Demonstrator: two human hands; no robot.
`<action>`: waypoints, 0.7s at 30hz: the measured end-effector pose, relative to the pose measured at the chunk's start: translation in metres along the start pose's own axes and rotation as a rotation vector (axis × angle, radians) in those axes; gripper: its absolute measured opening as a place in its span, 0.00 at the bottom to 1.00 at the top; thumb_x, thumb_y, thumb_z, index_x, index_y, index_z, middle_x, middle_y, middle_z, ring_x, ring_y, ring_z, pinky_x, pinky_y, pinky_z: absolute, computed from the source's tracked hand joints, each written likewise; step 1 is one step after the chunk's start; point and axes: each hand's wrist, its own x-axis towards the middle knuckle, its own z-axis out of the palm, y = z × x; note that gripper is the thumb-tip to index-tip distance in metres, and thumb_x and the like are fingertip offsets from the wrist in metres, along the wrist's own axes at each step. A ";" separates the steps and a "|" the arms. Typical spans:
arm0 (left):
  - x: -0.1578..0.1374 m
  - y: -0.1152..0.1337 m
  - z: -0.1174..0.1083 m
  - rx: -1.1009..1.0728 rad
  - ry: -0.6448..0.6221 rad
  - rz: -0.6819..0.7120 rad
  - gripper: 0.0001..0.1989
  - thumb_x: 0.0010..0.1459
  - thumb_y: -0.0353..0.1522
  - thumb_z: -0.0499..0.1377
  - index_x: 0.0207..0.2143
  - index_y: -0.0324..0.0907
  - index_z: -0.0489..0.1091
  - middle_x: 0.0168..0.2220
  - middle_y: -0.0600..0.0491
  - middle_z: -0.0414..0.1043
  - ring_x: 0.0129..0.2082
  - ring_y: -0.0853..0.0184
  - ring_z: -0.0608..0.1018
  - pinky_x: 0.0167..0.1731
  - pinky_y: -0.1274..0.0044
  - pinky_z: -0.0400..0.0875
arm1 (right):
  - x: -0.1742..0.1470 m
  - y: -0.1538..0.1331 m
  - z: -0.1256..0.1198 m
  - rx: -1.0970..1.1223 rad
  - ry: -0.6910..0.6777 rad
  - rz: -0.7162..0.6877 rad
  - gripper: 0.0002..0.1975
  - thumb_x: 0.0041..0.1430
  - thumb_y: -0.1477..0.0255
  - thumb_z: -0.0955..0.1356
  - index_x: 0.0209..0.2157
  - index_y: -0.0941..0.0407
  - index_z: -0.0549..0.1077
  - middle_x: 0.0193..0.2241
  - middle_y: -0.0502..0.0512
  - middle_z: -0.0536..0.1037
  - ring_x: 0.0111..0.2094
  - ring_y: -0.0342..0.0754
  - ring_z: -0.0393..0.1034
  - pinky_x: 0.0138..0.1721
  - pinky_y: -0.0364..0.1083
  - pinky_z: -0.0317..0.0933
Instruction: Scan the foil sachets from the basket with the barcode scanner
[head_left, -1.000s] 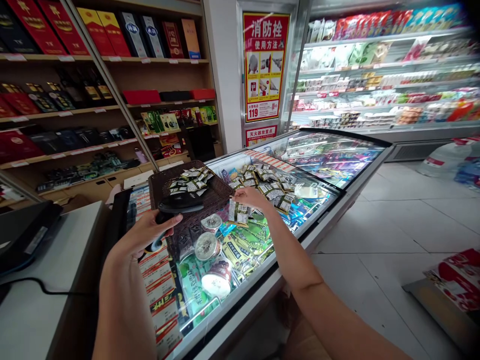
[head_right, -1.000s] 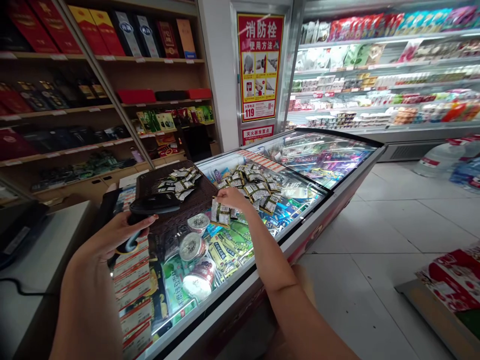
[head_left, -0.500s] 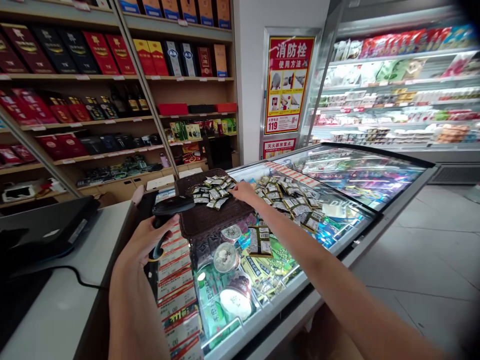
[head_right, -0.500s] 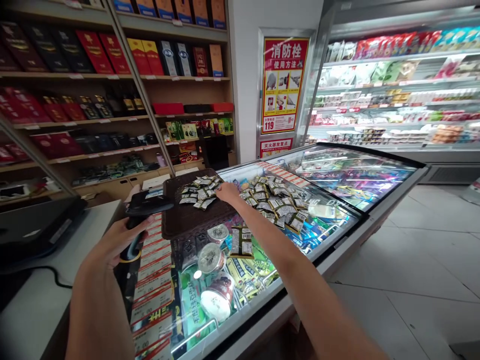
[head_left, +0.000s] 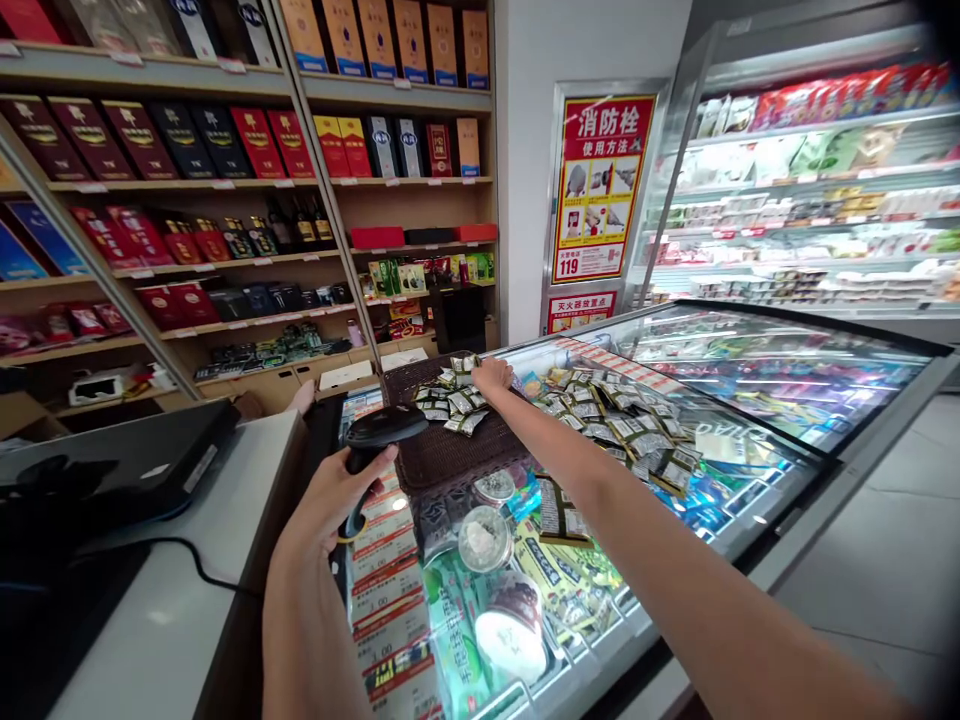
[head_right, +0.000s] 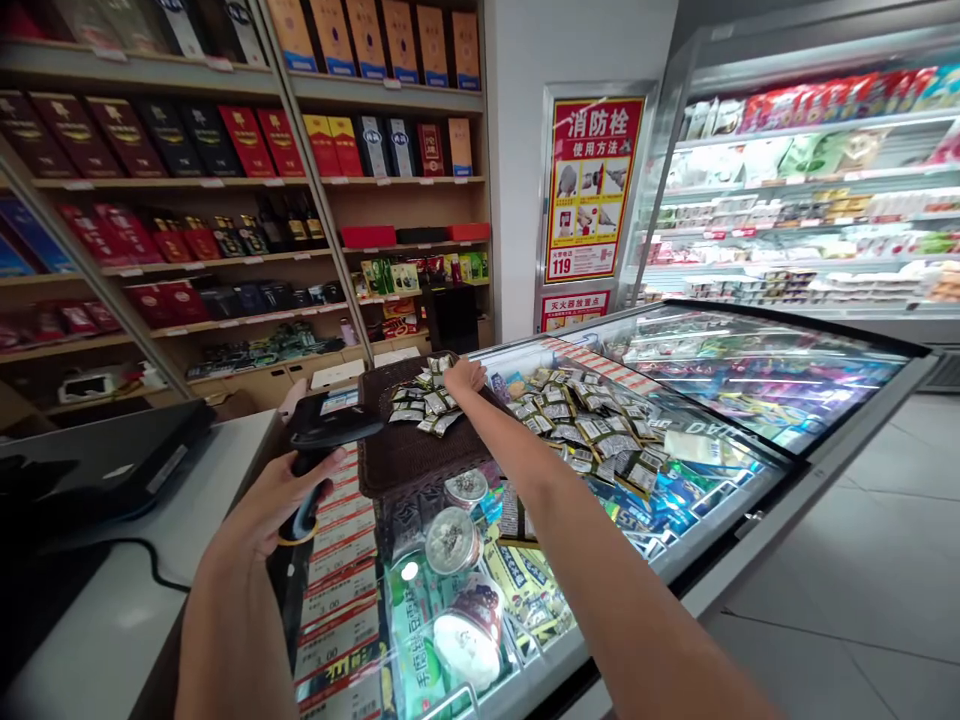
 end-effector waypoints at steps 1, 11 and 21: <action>0.000 0.000 0.000 0.007 0.001 0.004 0.31 0.35 0.57 0.71 0.28 0.43 0.68 0.17 0.58 0.68 0.15 0.70 0.68 0.15 0.80 0.59 | -0.004 0.003 -0.009 0.023 -0.015 -0.032 0.13 0.63 0.73 0.64 0.48 0.57 0.73 0.50 0.67 0.75 0.54 0.60 0.68 0.55 0.57 0.60; -0.009 0.022 0.030 0.058 -0.131 0.099 0.26 0.35 0.49 0.74 0.26 0.43 0.68 0.17 0.57 0.69 0.16 0.71 0.67 0.13 0.82 0.55 | -0.079 0.108 -0.127 0.425 0.106 -0.342 0.14 0.64 0.57 0.63 0.39 0.53 0.70 0.31 0.53 0.79 0.35 0.51 0.74 0.38 0.46 0.66; -0.021 0.039 0.068 0.144 -0.276 0.172 0.29 0.37 0.55 0.71 0.29 0.41 0.71 0.21 0.55 0.71 0.23 0.66 0.74 0.18 0.79 0.59 | -0.088 0.134 -0.130 0.731 0.202 -0.390 0.16 0.61 0.54 0.66 0.34 0.53 0.71 0.30 0.53 0.78 0.37 0.50 0.74 0.39 0.46 0.65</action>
